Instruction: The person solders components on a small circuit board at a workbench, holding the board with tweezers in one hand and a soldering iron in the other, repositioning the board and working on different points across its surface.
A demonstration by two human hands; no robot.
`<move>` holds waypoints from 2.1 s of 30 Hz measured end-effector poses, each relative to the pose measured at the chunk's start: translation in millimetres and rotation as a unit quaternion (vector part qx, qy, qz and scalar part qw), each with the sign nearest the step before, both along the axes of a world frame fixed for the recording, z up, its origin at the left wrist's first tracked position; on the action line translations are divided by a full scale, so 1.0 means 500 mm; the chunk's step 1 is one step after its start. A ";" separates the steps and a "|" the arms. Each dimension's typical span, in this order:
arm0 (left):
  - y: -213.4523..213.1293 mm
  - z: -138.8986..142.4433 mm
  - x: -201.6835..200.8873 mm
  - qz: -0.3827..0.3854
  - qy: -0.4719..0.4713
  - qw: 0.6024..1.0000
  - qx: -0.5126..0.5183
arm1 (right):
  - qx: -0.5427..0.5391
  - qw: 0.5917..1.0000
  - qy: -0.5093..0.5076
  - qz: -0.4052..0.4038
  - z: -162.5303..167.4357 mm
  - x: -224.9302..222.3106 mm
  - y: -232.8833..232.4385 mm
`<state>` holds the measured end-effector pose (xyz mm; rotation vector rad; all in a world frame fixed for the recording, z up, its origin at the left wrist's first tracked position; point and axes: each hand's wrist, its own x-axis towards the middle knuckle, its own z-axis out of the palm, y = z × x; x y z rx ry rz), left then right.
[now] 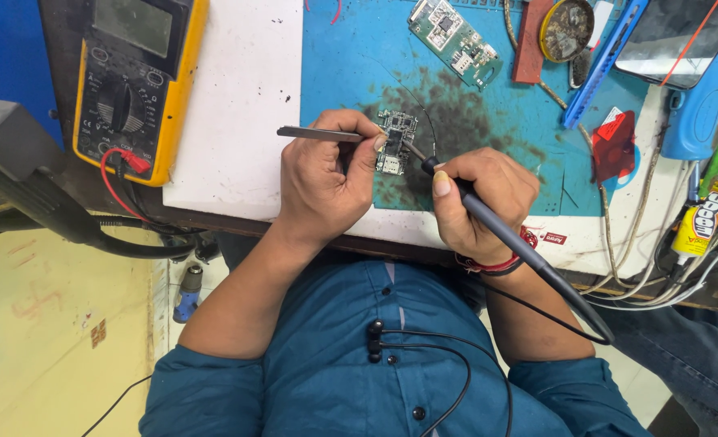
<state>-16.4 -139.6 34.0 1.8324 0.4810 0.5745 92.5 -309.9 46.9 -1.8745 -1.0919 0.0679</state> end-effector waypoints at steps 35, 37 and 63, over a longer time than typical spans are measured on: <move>0.000 -0.001 -0.001 -0.003 -0.003 1.000 -0.001 | -0.007 1.000 0.003 -0.003 0.004 -0.001 0.001; 0.000 0.000 -0.002 -0.003 -0.003 1.000 -0.001 | -0.009 1.000 0.002 -0.003 0.005 -0.001 0.001; 0.000 0.000 -0.001 -0.003 -0.004 1.000 0.006 | -0.004 1.000 0.006 -0.007 0.005 -0.001 0.003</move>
